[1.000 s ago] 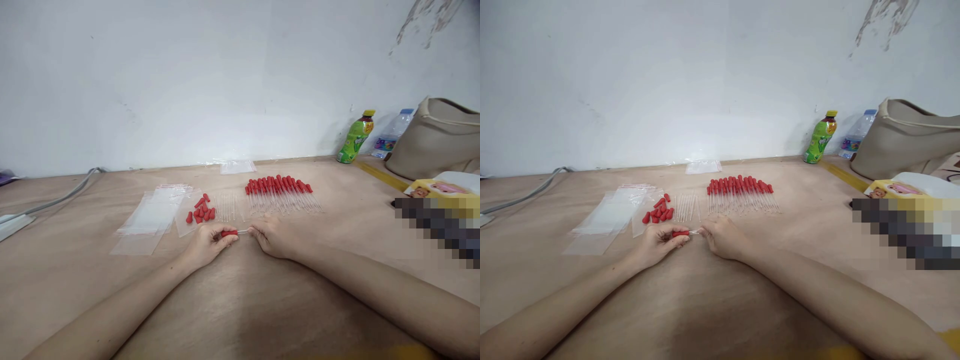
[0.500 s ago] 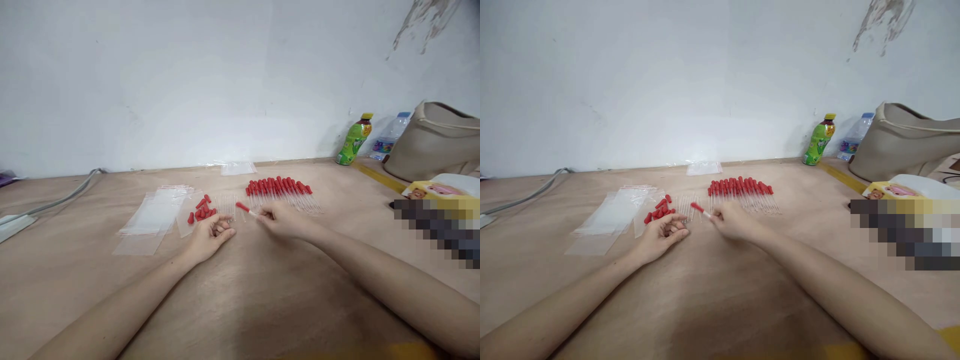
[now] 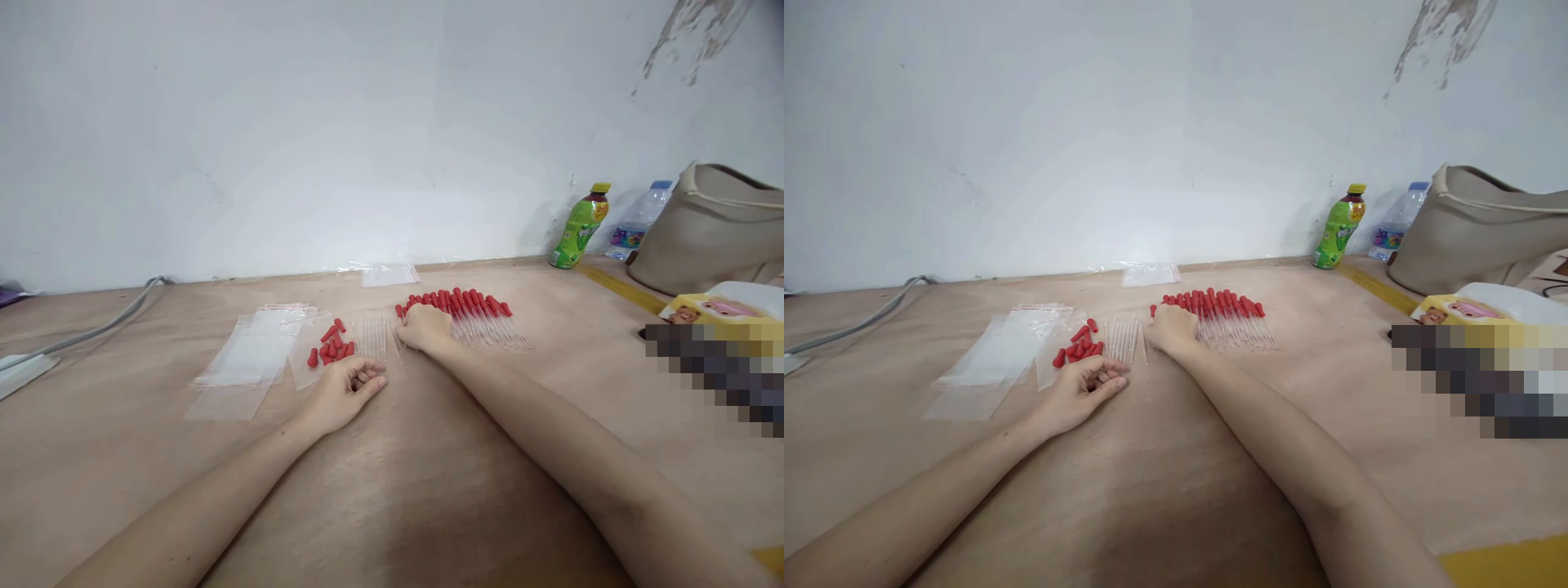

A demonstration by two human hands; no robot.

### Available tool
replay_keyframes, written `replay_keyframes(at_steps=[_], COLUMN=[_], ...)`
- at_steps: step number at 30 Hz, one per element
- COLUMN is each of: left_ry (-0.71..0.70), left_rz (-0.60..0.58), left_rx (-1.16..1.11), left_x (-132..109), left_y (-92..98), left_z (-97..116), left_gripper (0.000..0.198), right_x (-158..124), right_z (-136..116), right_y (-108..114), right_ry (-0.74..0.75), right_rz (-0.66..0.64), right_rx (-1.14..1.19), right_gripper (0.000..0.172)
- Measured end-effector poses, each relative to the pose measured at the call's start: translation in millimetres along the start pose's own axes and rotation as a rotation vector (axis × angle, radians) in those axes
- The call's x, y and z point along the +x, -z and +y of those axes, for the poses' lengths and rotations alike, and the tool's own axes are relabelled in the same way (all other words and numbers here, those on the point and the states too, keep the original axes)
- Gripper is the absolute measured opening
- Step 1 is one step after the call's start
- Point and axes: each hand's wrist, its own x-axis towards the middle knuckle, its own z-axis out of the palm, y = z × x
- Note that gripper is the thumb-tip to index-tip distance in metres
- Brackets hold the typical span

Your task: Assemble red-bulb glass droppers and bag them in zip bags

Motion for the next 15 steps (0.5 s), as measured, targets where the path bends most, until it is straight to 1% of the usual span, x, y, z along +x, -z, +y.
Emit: replay_keyframes(at_steps=[2,5,8,11,15], left_ry=[-0.007,-0.016,-0.020,-0.017,-0.018], left_rz=[0.001,0.002,0.001,-0.006,-0.007], left_rx=[-0.006,-0.016,-0.016,-0.010,-0.004], left_x=[0,0,1,1,0], left_y=[-0.4,-1.6,-2.3,-1.2,-1.2], left_z=[0,-2,-3,-3,-3], left_gripper=[0.025,0.025,0.024,0.024,0.024], right_x=[0,-4,-10,-16,-22], right_z=[1,1,-2,-8,-16], right_y=[-1,0,3,4,3], right_ry=[0.002,0.015,0.061,0.114,0.140], right_rz=[-0.013,0.005,0.023,-0.009,-0.074], right_rx=[-0.025,-0.034,-0.029,-0.049,-0.073], right_gripper=[0.031,0.034,0.033,0.029,0.029])
